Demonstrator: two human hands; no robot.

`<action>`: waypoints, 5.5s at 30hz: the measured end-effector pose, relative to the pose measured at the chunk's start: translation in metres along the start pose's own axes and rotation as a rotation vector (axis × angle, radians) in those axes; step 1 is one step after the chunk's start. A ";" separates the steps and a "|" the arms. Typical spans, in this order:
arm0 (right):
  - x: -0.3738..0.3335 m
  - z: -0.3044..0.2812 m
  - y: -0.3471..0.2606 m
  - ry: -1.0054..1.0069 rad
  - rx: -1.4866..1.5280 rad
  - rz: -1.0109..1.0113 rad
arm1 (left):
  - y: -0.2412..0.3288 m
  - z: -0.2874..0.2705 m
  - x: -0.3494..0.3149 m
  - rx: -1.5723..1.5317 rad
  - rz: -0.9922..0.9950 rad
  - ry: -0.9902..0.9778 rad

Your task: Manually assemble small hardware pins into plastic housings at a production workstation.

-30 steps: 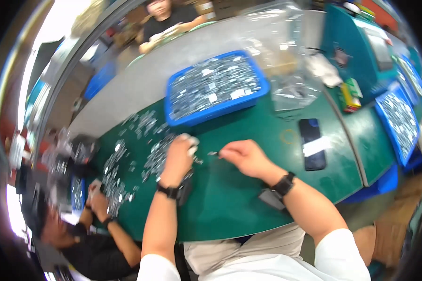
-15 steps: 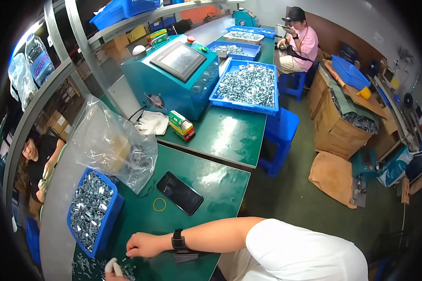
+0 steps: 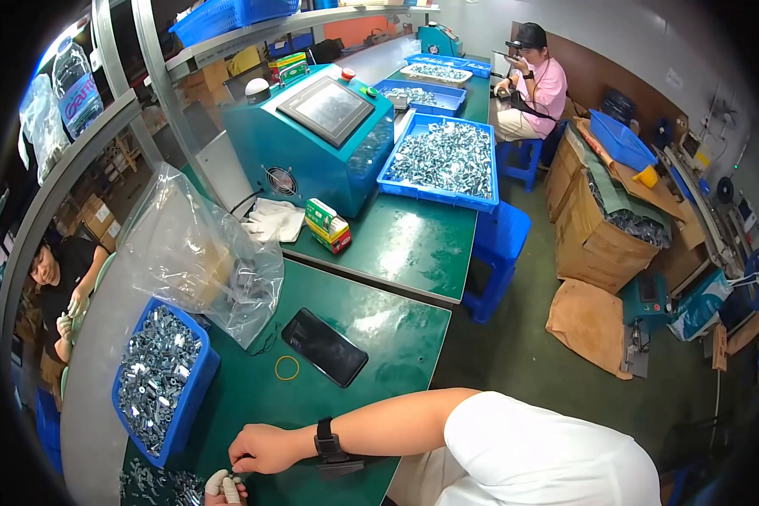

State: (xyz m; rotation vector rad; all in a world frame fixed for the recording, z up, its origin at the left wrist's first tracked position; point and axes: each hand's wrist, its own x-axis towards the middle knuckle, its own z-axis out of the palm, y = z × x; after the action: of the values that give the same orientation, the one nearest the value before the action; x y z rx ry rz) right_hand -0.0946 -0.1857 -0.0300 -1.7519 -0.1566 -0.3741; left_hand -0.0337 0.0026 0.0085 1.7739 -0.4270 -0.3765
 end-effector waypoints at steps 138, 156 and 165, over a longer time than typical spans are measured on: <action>0.008 -0.010 0.004 -0.017 0.180 0.191 | 0.056 -0.011 0.080 0.539 0.378 0.219; 0.001 -0.010 -0.003 0.029 0.085 0.156 | 0.015 0.000 0.018 0.075 0.059 -0.070; -0.003 0.000 0.003 0.135 -0.076 -0.118 | -0.017 -0.005 0.020 0.196 0.310 -0.074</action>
State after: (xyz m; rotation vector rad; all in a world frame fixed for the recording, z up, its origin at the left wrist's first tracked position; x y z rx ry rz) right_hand -0.0962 -0.1864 -0.0332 -1.7900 -0.1512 -0.5894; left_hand -0.0122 0.0015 -0.0069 1.8491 -0.8029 -0.1854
